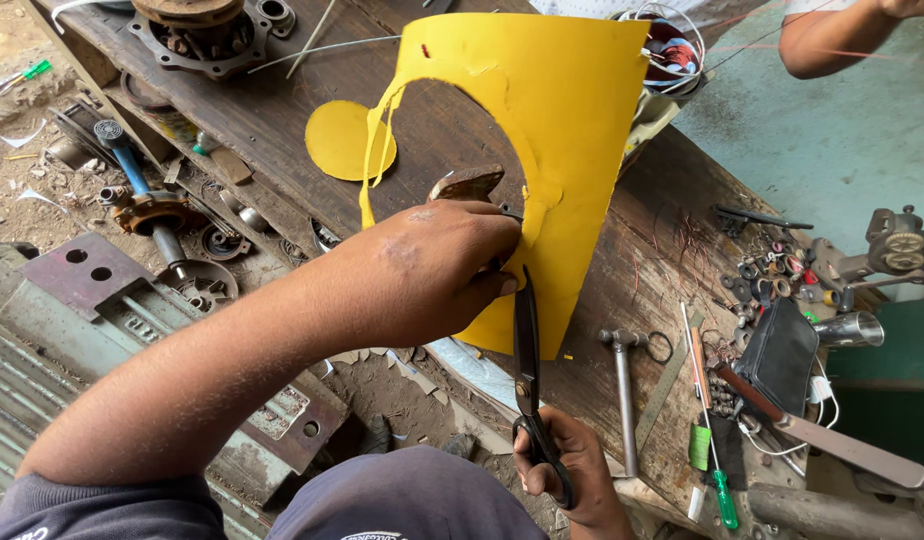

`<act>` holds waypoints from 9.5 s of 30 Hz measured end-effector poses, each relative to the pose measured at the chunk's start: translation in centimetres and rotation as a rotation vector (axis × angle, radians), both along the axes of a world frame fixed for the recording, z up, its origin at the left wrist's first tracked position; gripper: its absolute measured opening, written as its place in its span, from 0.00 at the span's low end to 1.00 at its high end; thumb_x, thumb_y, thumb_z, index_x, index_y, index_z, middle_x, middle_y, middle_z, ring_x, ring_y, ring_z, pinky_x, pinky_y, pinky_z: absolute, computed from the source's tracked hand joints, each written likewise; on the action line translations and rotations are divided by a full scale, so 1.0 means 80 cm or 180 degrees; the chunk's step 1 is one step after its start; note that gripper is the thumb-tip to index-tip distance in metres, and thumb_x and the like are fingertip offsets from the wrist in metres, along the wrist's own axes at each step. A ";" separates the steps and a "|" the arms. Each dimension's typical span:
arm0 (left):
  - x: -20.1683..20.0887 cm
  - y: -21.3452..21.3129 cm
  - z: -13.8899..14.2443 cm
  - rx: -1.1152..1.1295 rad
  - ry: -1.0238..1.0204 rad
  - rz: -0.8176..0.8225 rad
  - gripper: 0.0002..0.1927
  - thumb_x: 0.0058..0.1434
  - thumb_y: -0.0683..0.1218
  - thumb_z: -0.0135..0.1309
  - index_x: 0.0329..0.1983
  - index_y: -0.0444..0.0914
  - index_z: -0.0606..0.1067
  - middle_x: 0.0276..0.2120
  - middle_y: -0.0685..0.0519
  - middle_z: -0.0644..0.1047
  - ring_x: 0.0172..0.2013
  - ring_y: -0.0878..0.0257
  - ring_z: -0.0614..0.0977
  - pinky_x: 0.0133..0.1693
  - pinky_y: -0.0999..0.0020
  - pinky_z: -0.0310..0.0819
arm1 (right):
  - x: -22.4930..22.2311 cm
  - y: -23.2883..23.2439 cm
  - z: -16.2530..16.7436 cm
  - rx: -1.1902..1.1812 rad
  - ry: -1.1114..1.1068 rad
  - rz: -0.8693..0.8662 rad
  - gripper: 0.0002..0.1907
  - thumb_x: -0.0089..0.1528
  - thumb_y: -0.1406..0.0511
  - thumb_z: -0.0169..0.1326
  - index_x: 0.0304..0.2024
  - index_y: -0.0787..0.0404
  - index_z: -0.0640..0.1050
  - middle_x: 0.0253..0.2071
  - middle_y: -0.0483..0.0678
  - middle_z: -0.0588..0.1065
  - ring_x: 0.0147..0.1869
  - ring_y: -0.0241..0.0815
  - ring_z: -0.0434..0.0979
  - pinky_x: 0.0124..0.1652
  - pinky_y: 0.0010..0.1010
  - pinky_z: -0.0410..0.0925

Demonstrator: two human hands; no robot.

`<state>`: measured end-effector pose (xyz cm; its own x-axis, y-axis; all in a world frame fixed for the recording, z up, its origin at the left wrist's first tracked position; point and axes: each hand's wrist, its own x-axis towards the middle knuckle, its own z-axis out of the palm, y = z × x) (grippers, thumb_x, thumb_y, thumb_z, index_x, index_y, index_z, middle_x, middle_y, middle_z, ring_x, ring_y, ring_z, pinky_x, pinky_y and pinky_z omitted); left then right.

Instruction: The person uses shears to cut a yellow sheet of material around a circular opening. They hold the sheet with one hand and cut with the other, trimming the edges to shape the material around the hole.

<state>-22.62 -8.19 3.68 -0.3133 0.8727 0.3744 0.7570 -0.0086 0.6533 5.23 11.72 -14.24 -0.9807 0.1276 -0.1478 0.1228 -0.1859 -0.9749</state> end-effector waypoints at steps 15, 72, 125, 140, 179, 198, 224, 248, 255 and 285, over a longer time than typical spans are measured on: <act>0.006 0.008 -0.037 0.0569 -0.2634 -0.0143 0.10 0.69 0.46 0.54 0.42 0.33 0.75 0.29 0.53 0.80 0.32 0.70 0.83 0.37 0.71 0.80 | 0.002 0.000 -0.008 -0.0033 0.0078 -0.0106 0.27 0.52 0.56 0.75 0.42 0.66 0.77 0.26 0.45 0.72 0.27 0.32 0.72 0.26 0.26 0.65; 0.022 0.005 -0.037 0.0682 -0.2036 0.0227 0.11 0.67 0.46 0.58 0.34 0.34 0.76 0.26 0.54 0.83 0.30 0.72 0.84 0.34 0.74 0.80 | 0.011 -0.015 -0.001 -0.0037 0.0163 -0.0182 0.27 0.51 0.57 0.74 0.41 0.68 0.77 0.25 0.45 0.74 0.27 0.31 0.74 0.25 0.23 0.65; 0.019 -0.001 -0.014 0.0253 -0.1371 0.0320 0.11 0.62 0.48 0.61 0.33 0.35 0.78 0.25 0.51 0.81 0.26 0.65 0.84 0.31 0.67 0.78 | 0.010 -0.012 -0.004 -0.0025 0.0233 -0.0185 0.26 0.51 0.58 0.74 0.42 0.67 0.77 0.25 0.46 0.74 0.26 0.31 0.73 0.24 0.22 0.64; 0.020 -0.004 -0.009 0.0284 -0.1169 0.0199 0.09 0.62 0.46 0.60 0.37 0.35 0.79 0.28 0.50 0.83 0.29 0.61 0.87 0.33 0.66 0.80 | 0.012 -0.008 -0.007 -0.0011 0.0206 -0.0178 0.27 0.50 0.59 0.75 0.42 0.67 0.76 0.28 0.46 0.74 0.28 0.31 0.74 0.26 0.22 0.66; 0.027 -0.002 -0.005 0.0250 -0.0905 0.0182 0.08 0.59 0.46 0.61 0.36 0.35 0.80 0.26 0.48 0.82 0.27 0.56 0.86 0.31 0.62 0.79 | 0.009 -0.009 0.001 -0.0009 0.0316 -0.0072 0.23 0.54 0.62 0.74 0.43 0.67 0.76 0.27 0.47 0.74 0.28 0.32 0.74 0.26 0.22 0.64; 0.029 -0.002 -0.003 0.0108 -0.0759 0.0011 0.09 0.59 0.45 0.60 0.41 0.37 0.82 0.32 0.49 0.84 0.32 0.56 0.87 0.36 0.62 0.81 | 0.011 -0.007 0.001 0.0308 0.0489 -0.0054 0.24 0.53 0.59 0.73 0.42 0.65 0.77 0.26 0.46 0.74 0.28 0.32 0.74 0.26 0.24 0.66; 0.020 0.021 -0.061 0.1053 -0.3754 -0.0556 0.10 0.65 0.44 0.62 0.41 0.32 0.77 0.29 0.54 0.81 0.31 0.68 0.83 0.35 0.72 0.79 | 0.012 -0.012 -0.004 0.0093 0.0278 -0.0159 0.29 0.49 0.55 0.76 0.41 0.65 0.77 0.28 0.44 0.72 0.28 0.30 0.72 0.27 0.23 0.66; 0.070 0.035 -0.087 0.1896 -0.4225 -0.0173 0.08 0.64 0.42 0.61 0.41 0.31 0.79 0.31 0.52 0.80 0.30 0.66 0.80 0.36 0.71 0.76 | 0.017 -0.043 -0.019 -0.0085 0.0348 -0.0349 0.33 0.48 0.50 0.73 0.43 0.66 0.77 0.25 0.45 0.74 0.26 0.33 0.74 0.27 0.25 0.67; 0.078 0.037 -0.088 0.1941 -0.4226 -0.0189 0.08 0.64 0.42 0.62 0.40 0.31 0.79 0.29 0.51 0.80 0.29 0.65 0.80 0.35 0.71 0.76 | 0.026 -0.055 -0.019 -0.0337 0.0202 -0.0455 0.32 0.47 0.52 0.75 0.42 0.65 0.77 0.26 0.45 0.74 0.28 0.34 0.75 0.29 0.26 0.67; 0.098 0.034 -0.071 0.1807 -0.4054 -0.0138 0.08 0.64 0.42 0.61 0.38 0.31 0.78 0.30 0.51 0.81 0.30 0.66 0.81 0.37 0.70 0.77 | 0.043 -0.045 -0.014 0.0543 0.0564 -0.0622 0.26 0.50 0.58 0.75 0.41 0.65 0.76 0.29 0.43 0.73 0.31 0.30 0.72 0.31 0.22 0.65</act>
<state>-14.75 -5.50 -2.00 -0.6789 0.7172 0.1575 -0.3558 -0.5090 0.7838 8.68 8.09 -15.37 -0.9438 0.3245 0.0628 -0.0736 -0.0212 -0.9971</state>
